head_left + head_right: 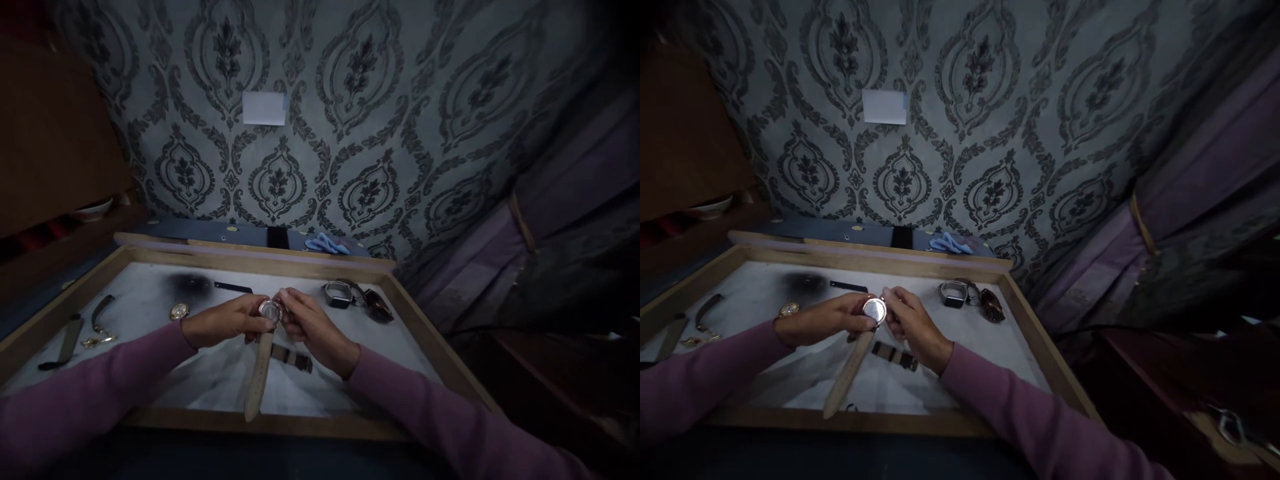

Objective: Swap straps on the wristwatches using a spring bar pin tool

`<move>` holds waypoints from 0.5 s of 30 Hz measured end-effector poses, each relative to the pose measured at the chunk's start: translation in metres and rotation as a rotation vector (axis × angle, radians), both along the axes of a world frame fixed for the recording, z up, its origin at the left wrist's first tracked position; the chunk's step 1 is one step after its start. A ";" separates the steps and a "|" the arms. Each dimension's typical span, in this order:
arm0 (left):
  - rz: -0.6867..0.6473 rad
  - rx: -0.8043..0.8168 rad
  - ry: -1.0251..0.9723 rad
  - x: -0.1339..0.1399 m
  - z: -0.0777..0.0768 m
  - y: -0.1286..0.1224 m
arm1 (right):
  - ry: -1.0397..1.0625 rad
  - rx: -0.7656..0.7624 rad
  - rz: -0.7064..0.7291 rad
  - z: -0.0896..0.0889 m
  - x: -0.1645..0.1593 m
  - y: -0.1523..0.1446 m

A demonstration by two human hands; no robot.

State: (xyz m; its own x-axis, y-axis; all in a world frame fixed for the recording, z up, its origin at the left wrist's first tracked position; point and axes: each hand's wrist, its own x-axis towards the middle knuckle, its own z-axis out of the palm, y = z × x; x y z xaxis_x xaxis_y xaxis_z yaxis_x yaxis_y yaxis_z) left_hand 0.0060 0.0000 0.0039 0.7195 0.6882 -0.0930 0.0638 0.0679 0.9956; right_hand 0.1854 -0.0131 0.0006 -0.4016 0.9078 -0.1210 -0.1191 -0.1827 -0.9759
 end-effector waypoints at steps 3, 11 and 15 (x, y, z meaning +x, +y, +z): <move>-0.022 0.012 0.049 -0.002 0.003 -0.002 | -0.073 0.083 0.037 -0.001 -0.002 0.000; 0.082 -0.184 -0.044 0.001 0.000 -0.002 | -0.179 0.298 -0.017 -0.010 0.007 0.008; 0.049 -0.211 -0.026 0.003 -0.001 -0.002 | -0.202 0.347 -0.099 -0.014 0.012 0.011</move>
State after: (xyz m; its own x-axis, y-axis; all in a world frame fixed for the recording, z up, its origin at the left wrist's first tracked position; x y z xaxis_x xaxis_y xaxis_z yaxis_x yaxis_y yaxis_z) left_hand 0.0088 -0.0024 0.0026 0.6898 0.6896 -0.2205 0.0294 0.2777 0.9602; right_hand 0.1969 -0.0018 -0.0135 -0.3101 0.9415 0.1316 0.0811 0.1642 -0.9831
